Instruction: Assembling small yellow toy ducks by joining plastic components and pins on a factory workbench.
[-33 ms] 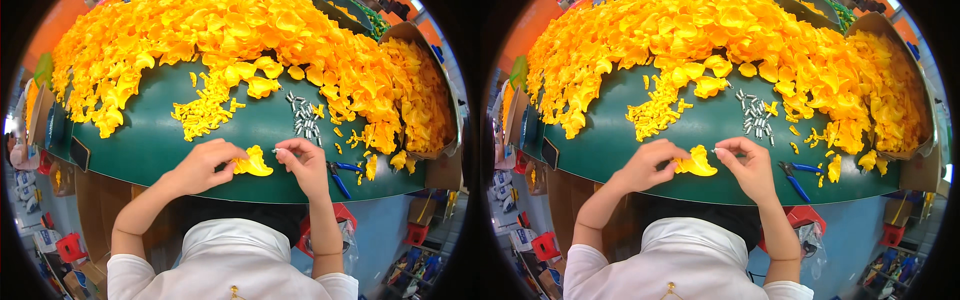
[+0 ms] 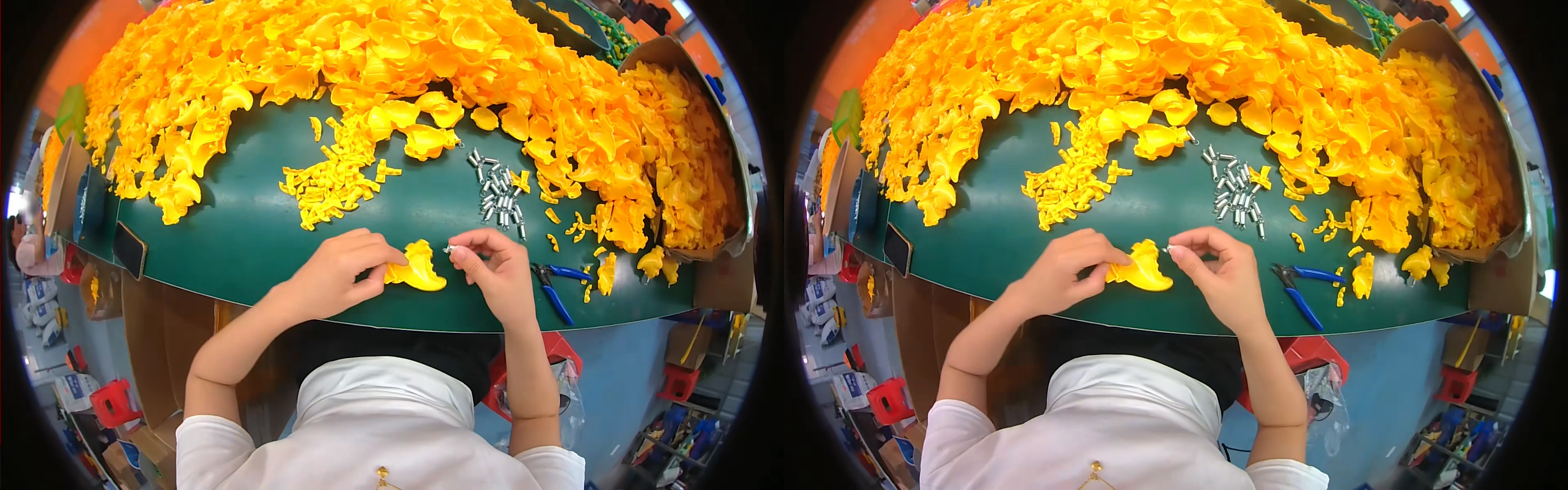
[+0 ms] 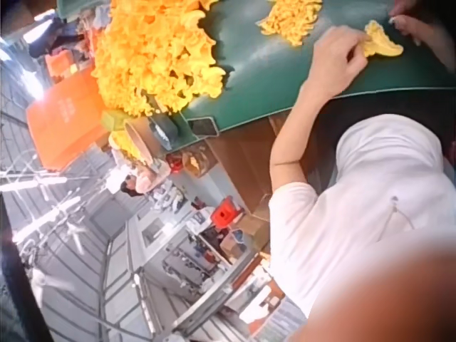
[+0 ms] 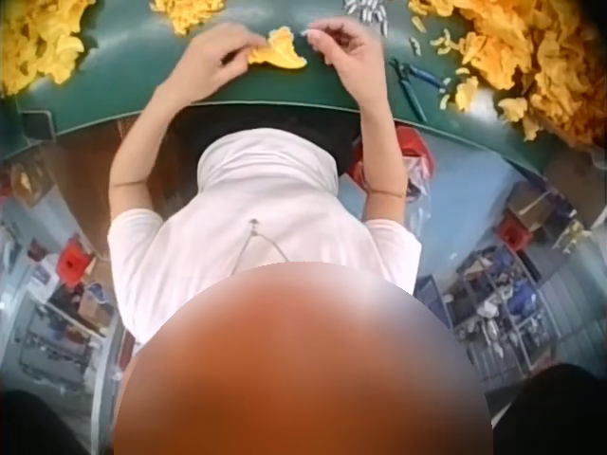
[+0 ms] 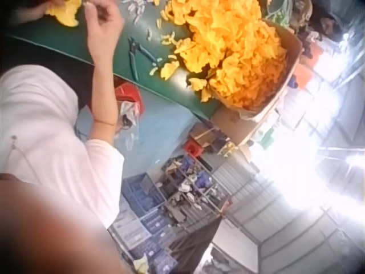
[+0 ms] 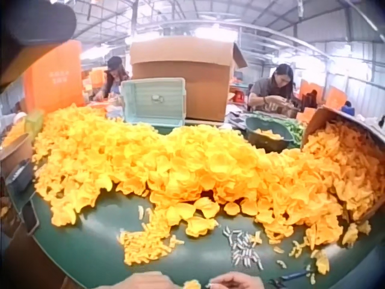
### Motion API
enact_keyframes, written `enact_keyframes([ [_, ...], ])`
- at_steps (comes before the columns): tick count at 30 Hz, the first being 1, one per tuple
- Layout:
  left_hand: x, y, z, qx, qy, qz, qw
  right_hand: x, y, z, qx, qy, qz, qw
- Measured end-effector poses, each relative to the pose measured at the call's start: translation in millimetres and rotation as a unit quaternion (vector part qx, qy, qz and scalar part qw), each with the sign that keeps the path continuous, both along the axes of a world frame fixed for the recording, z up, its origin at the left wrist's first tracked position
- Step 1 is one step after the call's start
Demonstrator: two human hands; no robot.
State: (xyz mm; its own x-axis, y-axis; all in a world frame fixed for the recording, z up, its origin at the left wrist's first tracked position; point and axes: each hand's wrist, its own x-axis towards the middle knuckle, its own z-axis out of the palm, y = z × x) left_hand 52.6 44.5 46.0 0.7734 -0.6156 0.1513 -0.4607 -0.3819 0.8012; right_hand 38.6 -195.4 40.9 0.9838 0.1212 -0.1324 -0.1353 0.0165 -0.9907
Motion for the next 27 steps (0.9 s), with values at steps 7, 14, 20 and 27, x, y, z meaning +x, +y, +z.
enact_keyframes([
  [7,-10,-14,-13,-0.027,-0.079,0.046,0.995,-6,-3,-10,0.032,0.051,0.057,0.997],
  [14,-15,-13,-7,-0.033,-0.166,0.012,0.985,-6,-4,-8,0.097,0.046,0.049,0.993],
  [20,-16,-12,-5,-0.038,-0.171,-0.007,0.985,-6,-4,-6,0.09,0.021,0.053,0.994],
  [27,-14,-7,-5,-0.047,-0.194,-0.022,0.98,-5,-3,1,0.084,0.068,0.064,0.992],
])
